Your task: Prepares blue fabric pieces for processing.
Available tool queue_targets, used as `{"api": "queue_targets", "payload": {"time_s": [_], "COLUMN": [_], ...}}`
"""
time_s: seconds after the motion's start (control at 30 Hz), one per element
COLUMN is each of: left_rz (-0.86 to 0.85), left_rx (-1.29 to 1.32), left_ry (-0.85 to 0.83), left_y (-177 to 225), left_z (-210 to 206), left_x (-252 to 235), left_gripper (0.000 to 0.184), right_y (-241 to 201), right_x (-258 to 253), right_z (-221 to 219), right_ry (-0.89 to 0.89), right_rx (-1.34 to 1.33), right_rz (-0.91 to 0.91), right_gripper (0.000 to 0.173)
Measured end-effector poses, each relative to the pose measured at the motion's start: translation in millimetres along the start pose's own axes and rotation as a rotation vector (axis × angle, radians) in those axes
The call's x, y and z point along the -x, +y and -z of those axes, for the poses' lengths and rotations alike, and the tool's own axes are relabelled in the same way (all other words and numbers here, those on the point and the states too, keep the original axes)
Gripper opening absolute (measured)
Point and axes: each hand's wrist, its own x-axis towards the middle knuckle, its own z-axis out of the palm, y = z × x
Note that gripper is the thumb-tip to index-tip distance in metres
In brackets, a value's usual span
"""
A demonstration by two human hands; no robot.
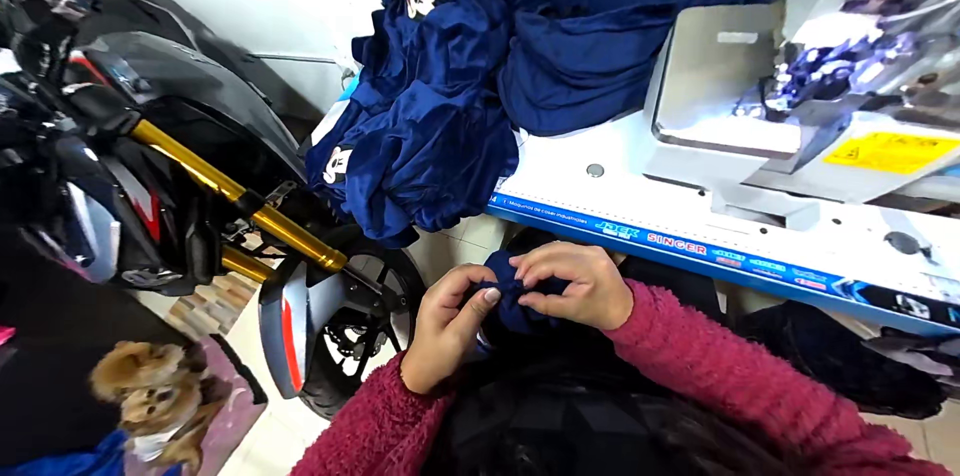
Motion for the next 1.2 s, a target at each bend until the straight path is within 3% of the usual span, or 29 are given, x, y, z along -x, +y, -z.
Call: {"api": "queue_targets", "payload": {"time_s": [0.33, 0.57, 1.03, 1.2], "left_rz": [-0.060, -0.231, -0.149, -0.145], "left_rx": [-0.050, -0.318, -0.124, -0.118], "left_ry": [0.035, 0.039, 0.039, 0.022], "left_y": [-2.2, 1.1, -0.9, -1.4], "left_z": [0.2, 4.5, -1.9, -1.8], "left_x": [-1.2, -3.4, -2.9, -4.9], "left_gripper": [0.012, 0.012, 0.013, 0.013], "right_y": [-7.2, -19.0, -24.8, -26.2], "right_x": [-8.0, -9.9, -4.4, -3.2], "right_z": [10.6, 10.8, 14.9, 14.6], "right_ry": [0.020, 0.028, 0.036, 0.044], "right_rx": [-0.034, -0.166, 0.039, -0.016], "right_rz": [-0.006, -0.136, -0.064, -0.184], "right_gripper": [0.012, 0.011, 0.014, 0.017]}}
